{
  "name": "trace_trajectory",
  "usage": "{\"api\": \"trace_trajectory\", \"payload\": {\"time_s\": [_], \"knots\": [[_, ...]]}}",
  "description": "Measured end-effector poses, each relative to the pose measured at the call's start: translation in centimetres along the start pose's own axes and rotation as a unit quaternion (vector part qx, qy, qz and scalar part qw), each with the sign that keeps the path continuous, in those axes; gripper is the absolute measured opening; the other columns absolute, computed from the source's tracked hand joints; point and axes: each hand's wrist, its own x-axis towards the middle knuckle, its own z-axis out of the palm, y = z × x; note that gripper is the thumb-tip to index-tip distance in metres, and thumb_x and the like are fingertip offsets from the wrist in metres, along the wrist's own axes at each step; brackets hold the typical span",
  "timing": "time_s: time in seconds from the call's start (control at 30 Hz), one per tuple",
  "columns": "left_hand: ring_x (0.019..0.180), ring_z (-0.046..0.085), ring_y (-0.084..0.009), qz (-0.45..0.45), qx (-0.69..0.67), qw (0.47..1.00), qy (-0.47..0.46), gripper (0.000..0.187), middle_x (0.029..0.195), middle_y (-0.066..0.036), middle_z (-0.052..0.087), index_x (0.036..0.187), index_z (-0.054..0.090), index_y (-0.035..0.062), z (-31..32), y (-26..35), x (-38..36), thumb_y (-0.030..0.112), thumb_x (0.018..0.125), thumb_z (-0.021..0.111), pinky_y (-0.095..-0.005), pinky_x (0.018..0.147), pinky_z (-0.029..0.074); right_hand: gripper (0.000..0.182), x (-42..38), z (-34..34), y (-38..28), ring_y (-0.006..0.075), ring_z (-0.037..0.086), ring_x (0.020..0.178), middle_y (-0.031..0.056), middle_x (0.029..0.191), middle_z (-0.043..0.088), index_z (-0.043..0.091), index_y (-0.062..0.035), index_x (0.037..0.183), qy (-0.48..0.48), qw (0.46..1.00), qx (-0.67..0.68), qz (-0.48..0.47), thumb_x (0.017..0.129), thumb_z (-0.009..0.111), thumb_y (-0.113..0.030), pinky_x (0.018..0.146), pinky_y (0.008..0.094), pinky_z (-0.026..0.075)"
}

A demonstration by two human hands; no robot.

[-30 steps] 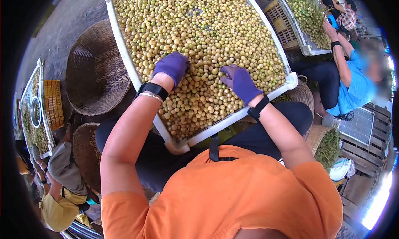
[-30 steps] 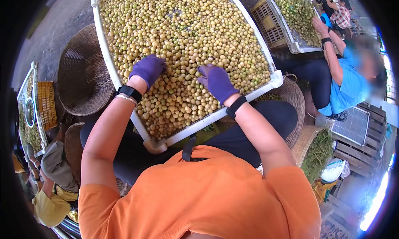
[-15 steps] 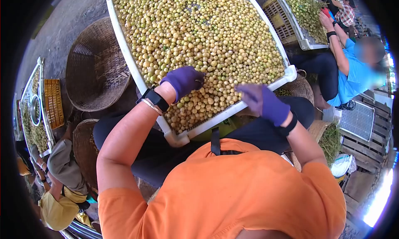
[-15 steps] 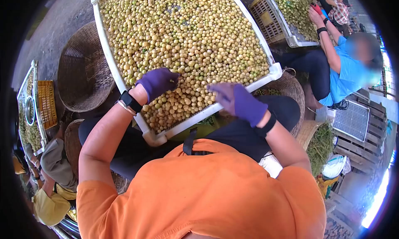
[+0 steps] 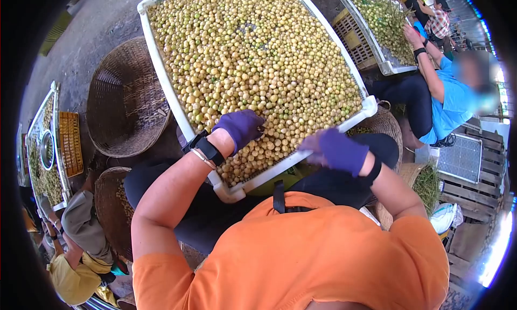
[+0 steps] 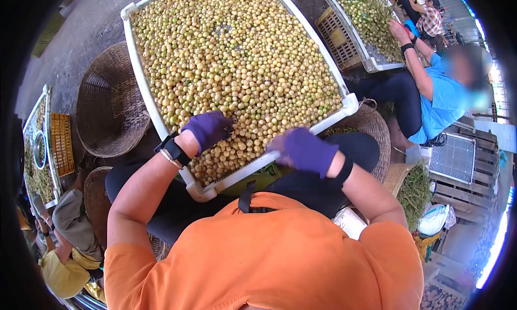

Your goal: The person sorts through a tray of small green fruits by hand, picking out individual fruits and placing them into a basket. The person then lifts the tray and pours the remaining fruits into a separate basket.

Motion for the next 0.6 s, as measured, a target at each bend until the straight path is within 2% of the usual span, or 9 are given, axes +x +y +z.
{"api": "trace_trajectory", "payload": {"time_s": [0.03, 0.07, 0.1, 0.17, 0.2, 0.27, 0.33, 0.47, 0.6], "knots": [[0.095, 0.063, -0.0303, -0.008, -0.015, 1.000, 0.013, 0.029, 0.101, -0.011, 0.063, 0.109, 0.065, 0.0172, -0.6, 0.2, -0.1, 0.029, 0.083, 0.063, -0.0410, 0.079, 0.050, 0.026, 0.9, 0.4, 3.2, 0.0307, 0.063, 0.086, 0.0136, 0.094, 0.065, 0.065, -0.0084, 0.106, 0.138, 0.985, -0.003, -0.103, 0.082, 0.066, -0.018, 0.076, 0.0381, 0.051], [0.095, 0.063, -0.0303, -0.016, -0.029, 0.999, 0.026, 0.026, 0.101, -0.011, 0.064, 0.106, 0.066, 0.0161, -1.0, 0.1, 0.0, 0.029, 0.083, 0.062, -0.0412, 0.079, 0.051, 0.026, 2.8, -1.7, 3.1, 0.0312, 0.064, 0.082, 0.0139, 0.089, 0.065, 0.066, -0.0072, 0.105, 0.166, 0.984, 0.067, 0.019, 0.082, 0.066, -0.019, 0.076, 0.0372, 0.051], [0.094, 0.063, -0.0307, -0.016, -0.022, 0.999, 0.039, 0.027, 0.101, -0.011, 0.064, 0.106, 0.066, 0.0161, -1.1, -0.3, 0.2, 0.031, 0.084, 0.062, -0.0410, 0.079, 0.050, 0.017, 4.7, -2.2, 5.4, 0.0269, 0.064, 0.075, 0.0100, 0.089, 0.065, 0.065, -0.0096, 0.092, 0.293, 0.956, -0.024, -0.026, 0.087, 0.060, -0.025, 0.064, 0.0381, 0.051], [0.094, 0.062, -0.0308, -0.013, -0.035, 0.998, 0.052, 0.027, 0.100, -0.012, 0.063, 0.106, 0.066, 0.0159, -2.1, -0.9, 0.4, 0.031, 0.084, 0.061, -0.0411, 0.079, 0.050, 0.023, 8.3, -5.1, 8.0, 0.0285, 0.061, 0.062, 0.0111, 0.071, 0.061, 0.063, -0.0070, 0.086, 0.291, 0.950, -0.001, 0.114, 0.091, 0.055, -0.028, 0.062, 0.0389, 0.048], [0.094, 0.062, -0.0309, -0.013, -0.041, 0.997, 0.059, 0.026, 0.100, -0.012, 0.063, 0.106, 0.066, 0.0158, -2.6, -1.4, 0.5, 0.031, 0.084, 0.061, -0.0411, 0.080, 0.050, 0.025, 9.9, -6.7, 8.3, 0.0284, 0.061, 0.064, 0.0123, 0.073, 0.061, 0.062, -0.0050, 0.084, 0.287, 0.946, -0.007, 0.154, 0.091, 0.056, -0.028, 0.063, 0.0384, 0.049], [0.094, 0.062, -0.0318, -0.036, -0.052, 0.995, 0.076, 0.026, 0.098, -0.013, 0.063, 0.104, 0.066, 0.0149, -3.4, -1.8, 0.5, 0.030, 0.083, 0.062, -0.0414, 0.079, 0.049, 0.021, 13.7, -6.7, 10.9, 0.0304, 0.064, 0.078, 0.0157, 0.085, 0.065, 0.064, -0.0046, 0.093, 0.417, 0.906, 0.025, 0.065, 0.088, 0.058, -0.024, 0.071, 0.0377, 0.050], [0.093, 0.062, -0.0322, -0.067, -0.068, 0.993, 0.062, 0.026, 0.097, -0.014, 0.063, 0.104, 0.066, 0.0142, -4.9, -1.7, 0.7, 0.030, 0.083, 0.063, -0.0417, 0.079, 0.049, 0.022, 16.6, -6.3, 12.7, 0.0317, 0.064, 0.082, 0.0168, 0.089, 0.065, 0.065, -0.0048, 0.098, 0.383, 0.917, 0.089, 0.073, 0.086, 0.059, -0.022, 0.074, 0.0380, 0.050], [0.088, 0.062, -0.0349, -0.089, -0.217, 0.967, 0.102, 0.023, 0.093, -0.017, 0.065, 0.102, 0.068, 0.0128, -4.1, -2.9, 1.6, 0.025, 0.083, 0.062, -0.0414, 0.076, 0.049, 0.021, 20.3, -3.0, 14.8, 0.0357, 0.062, 0.081, 0.0176, 0.089, 0.063, 0.063, -0.0057, 0.094, 0.326, 0.944, -0.022, 0.037, 0.088, 0.058, -0.026, 0.072, 0.0438, 0.049], [0.063, 0.058, -0.0076, -0.185, -0.519, 0.821, 0.150, 0.021, 0.080, -0.001, 0.067, 0.100, 0.069, 0.0060, -5.3, -3.2, 1.8, 0.021, 0.086, 0.063, -0.0227, 0.060, 0.046, 0.021, 22.6, -2.4, 15.6, 0.0345, 0.062, 0.085, 0.0159, 0.093, 0.064, 0.064, -0.0075, 0.095, 0.233, 0.960, -0.108, 0.114, 0.086, 0.060, -0.026, 0.075, 0.0452, 0.048]]}}
